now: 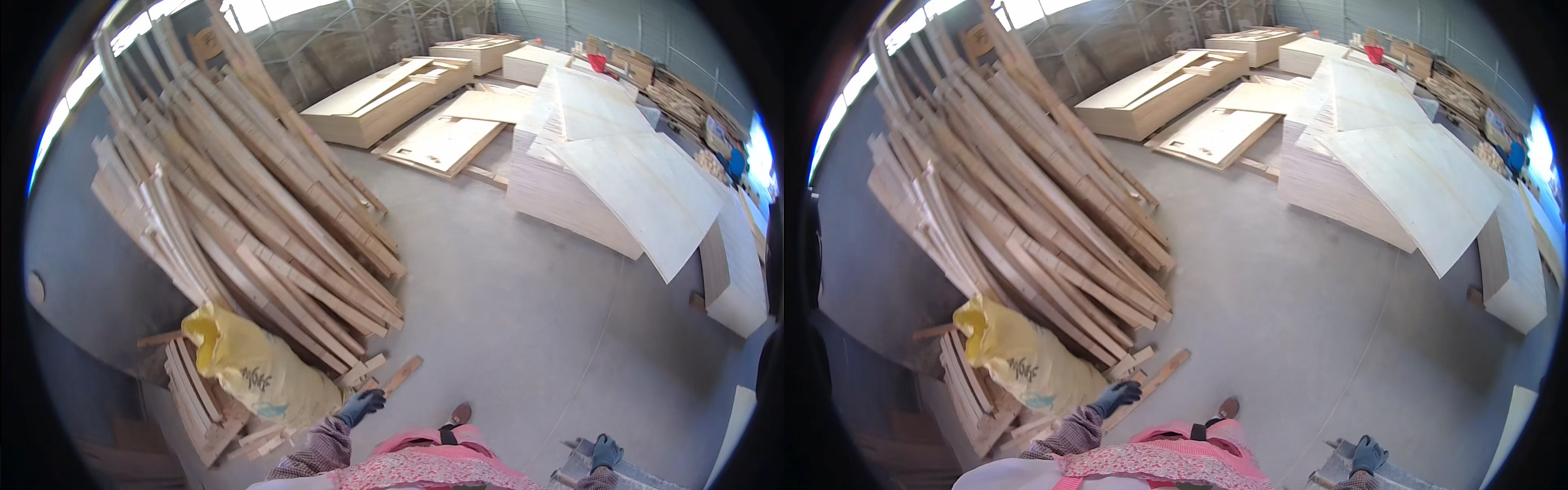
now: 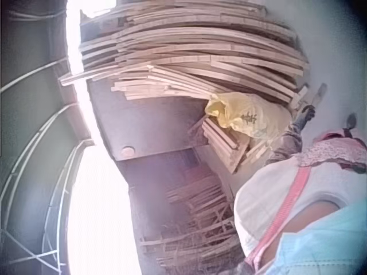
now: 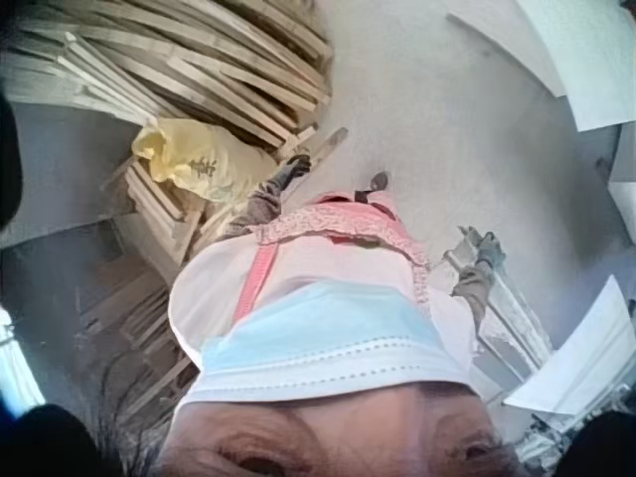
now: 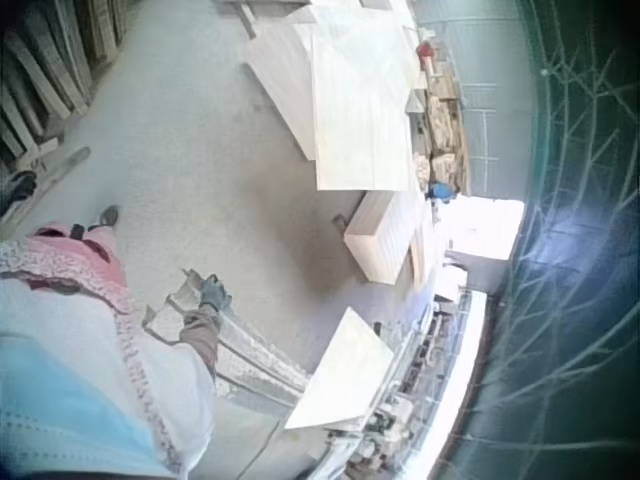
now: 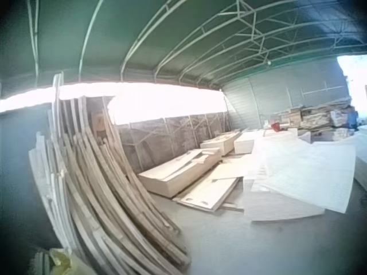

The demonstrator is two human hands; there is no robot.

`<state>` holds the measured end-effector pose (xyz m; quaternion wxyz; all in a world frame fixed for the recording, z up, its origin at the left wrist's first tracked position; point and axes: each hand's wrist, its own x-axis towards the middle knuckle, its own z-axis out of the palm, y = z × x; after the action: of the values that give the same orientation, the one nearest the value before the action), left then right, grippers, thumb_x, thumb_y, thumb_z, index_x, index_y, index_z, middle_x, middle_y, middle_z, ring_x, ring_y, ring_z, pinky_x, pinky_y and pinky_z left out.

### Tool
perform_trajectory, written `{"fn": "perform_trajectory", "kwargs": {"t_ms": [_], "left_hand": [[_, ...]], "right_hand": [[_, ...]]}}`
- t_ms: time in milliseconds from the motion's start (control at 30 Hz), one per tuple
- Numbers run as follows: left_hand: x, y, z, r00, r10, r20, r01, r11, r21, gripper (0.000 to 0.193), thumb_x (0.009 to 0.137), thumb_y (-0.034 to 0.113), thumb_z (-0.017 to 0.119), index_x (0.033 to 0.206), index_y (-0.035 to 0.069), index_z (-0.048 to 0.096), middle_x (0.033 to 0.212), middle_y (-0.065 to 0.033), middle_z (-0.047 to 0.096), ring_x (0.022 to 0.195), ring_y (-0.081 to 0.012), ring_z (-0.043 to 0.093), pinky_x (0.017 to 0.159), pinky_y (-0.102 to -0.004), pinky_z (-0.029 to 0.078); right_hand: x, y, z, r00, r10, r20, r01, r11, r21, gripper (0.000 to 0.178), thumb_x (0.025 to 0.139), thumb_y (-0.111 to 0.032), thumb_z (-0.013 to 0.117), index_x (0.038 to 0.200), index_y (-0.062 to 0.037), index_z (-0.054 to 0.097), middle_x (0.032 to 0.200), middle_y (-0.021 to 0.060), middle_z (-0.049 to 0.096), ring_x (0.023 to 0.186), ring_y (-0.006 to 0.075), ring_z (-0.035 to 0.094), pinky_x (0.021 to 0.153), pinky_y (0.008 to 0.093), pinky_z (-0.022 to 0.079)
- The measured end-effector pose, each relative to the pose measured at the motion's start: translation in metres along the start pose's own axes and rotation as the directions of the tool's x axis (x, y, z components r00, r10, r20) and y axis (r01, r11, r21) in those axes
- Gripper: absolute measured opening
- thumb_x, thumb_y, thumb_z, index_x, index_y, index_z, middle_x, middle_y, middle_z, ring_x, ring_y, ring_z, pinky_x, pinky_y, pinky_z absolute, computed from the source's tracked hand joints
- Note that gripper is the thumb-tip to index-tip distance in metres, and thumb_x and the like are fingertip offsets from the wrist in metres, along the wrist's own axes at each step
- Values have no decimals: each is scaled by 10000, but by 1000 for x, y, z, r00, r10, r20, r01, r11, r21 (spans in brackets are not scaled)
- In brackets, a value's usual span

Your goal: The person carries a large plywood sheet to a panel saw and positions it for cutting. They guide the sheet through the saw blade with both hands while a coworker assists on the opposite side. The person maintains steady pressure and alignment as the sheet is cut.

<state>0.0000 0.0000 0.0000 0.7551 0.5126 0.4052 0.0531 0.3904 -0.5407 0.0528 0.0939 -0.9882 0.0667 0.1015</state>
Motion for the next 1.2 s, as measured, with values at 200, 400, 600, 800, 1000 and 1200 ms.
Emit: {"fn": "perform_trajectory", "kwargs": {"t_ms": [200,400,600,800,1000,1200], "left_hand": [[97,17,16,928,-312,-203,325,945,35,286,900,302,495,1105,118,568,993,-87,644,803,-197,634,633,-324,458],[232,17,-32,927,-326,187,288,936,202,199,858,314,526,884,120,557,764,-76,604,605,-202,566,507,-344,396],[375,180,223,980,-199,7,186,930,317,288,885,324,501,1023,86,585,833,-89,631,668,-180,604,541,-296,447],[388,292,482,819,320,477,-506,794,336,201,888,93,551,1075,34,592,934,-77,632,747,-139,587,663,-259,478],[350,338,706,308,432,848,-923,351,156,231,834,52,600,1064,45,605,982,-98,644,834,-214,627,745,-284,481],[317,289,860,128,204,971,-897,442,26,243,819,36,602,1062,37,614,999,-104,650,898,-234,626,775,-309,481]], "right_hand": [[26,-13,-13,972,65,227,-28,986,-162,337,763,-412,515,874,-158,707,920,107,681,871,293,645,866,426,432],[12,-35,-20,823,106,558,134,919,-372,466,791,-515,426,1071,-208,639,1096,138,629,1038,255,591,966,530,305],[22,-42,-43,730,246,638,16,927,-375,450,839,-475,433,1084,-153,632,1103,151,622,1028,265,591,951,494,347],[5,4,-33,843,286,455,-177,947,-266,358,761,-451,479,884,-204,707,846,91,689,811,289,658,806,422,444],[6,18,-50,697,637,330,-714,658,237,382,797,-435,517,1058,-184,639,1005,118,658,955,297,620,856,406,468],[71,50,-50,641,720,266,-744,495,449,353,784,-391,568,1050,-173,646,1020,99,659,981,295,610,858,404,470]]}}
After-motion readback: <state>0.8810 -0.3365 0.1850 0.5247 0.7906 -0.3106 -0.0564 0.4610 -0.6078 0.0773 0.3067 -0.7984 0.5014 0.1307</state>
